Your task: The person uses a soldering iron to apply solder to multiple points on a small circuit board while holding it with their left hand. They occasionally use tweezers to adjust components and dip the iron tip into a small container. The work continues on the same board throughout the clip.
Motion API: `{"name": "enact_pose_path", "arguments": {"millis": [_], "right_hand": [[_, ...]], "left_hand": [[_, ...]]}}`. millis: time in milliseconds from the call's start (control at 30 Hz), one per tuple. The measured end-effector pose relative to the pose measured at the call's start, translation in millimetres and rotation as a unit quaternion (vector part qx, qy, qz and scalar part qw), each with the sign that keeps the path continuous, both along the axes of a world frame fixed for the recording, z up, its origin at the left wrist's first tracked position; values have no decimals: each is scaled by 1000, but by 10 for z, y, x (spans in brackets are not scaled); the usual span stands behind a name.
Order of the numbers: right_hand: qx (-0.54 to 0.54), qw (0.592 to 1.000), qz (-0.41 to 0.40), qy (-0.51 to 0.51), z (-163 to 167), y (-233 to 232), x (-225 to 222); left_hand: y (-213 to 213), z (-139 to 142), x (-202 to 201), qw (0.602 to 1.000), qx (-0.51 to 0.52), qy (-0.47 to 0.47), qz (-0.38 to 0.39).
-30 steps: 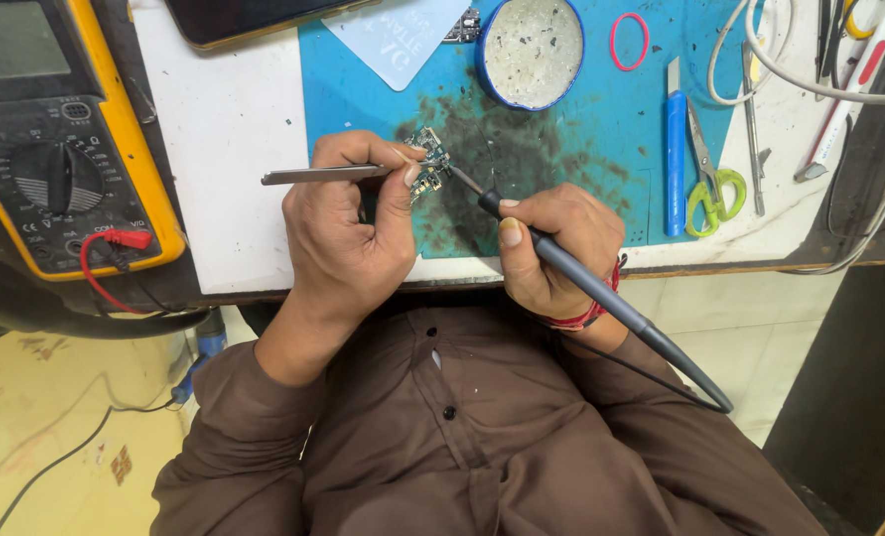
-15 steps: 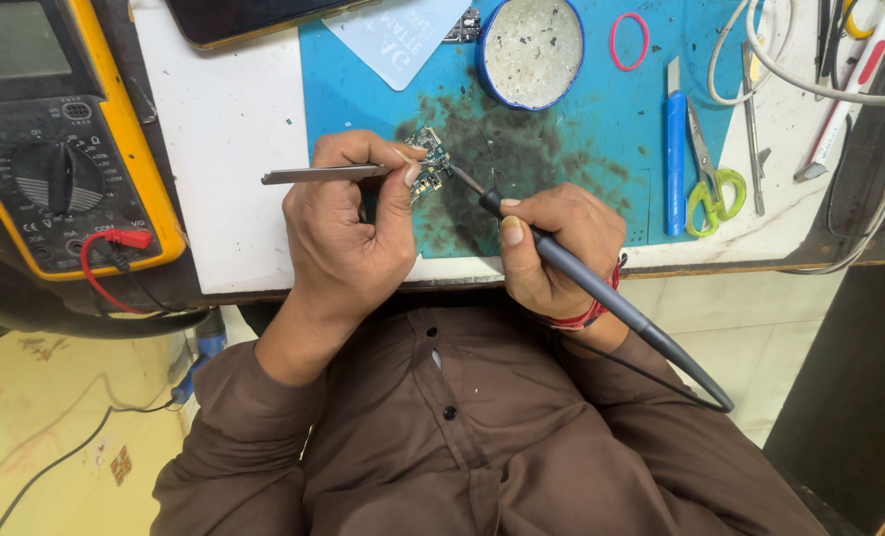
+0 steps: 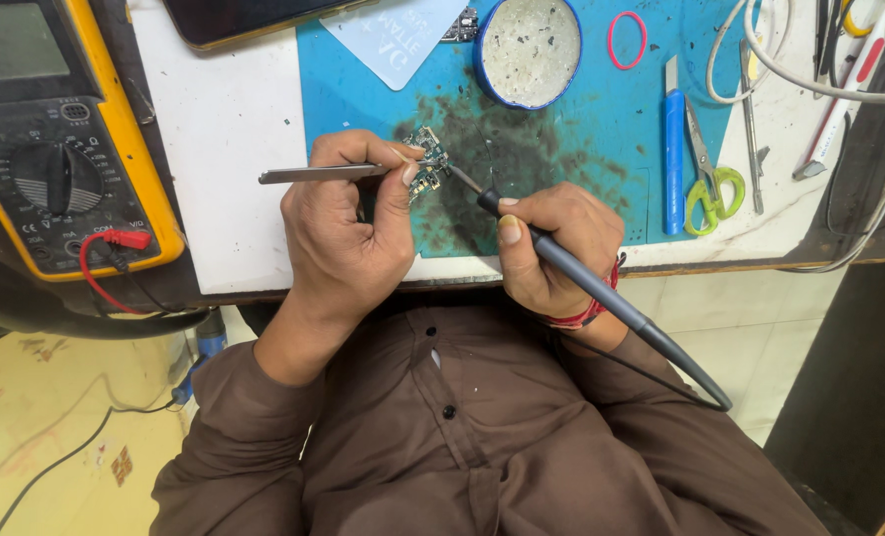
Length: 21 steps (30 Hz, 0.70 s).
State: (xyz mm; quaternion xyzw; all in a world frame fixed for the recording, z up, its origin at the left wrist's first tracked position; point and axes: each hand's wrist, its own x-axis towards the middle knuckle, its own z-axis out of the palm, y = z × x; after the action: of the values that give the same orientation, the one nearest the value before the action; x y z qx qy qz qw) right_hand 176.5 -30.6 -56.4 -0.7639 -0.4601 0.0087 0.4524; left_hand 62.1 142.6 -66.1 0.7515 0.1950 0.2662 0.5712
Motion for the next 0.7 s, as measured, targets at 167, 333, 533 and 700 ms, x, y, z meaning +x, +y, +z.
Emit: {"name": "enact_pose_path", "arguments": {"millis": [167,333,533,700], "right_hand": [[-3,1000,0,1,10,-2,-2],[3,1000,-1,-5,2,9,5],[2,1000,0,1,6,6,5],[-3,1000,7,2,14,2,11]], "left_hand": [[-4,0,-5,1000,-8,-1,0],[-5,-12,-7,1000,2,-5,0],[-6,-17,-5,1000,6,-7,3],[5,-14,0,1000,9,-9,1]]}}
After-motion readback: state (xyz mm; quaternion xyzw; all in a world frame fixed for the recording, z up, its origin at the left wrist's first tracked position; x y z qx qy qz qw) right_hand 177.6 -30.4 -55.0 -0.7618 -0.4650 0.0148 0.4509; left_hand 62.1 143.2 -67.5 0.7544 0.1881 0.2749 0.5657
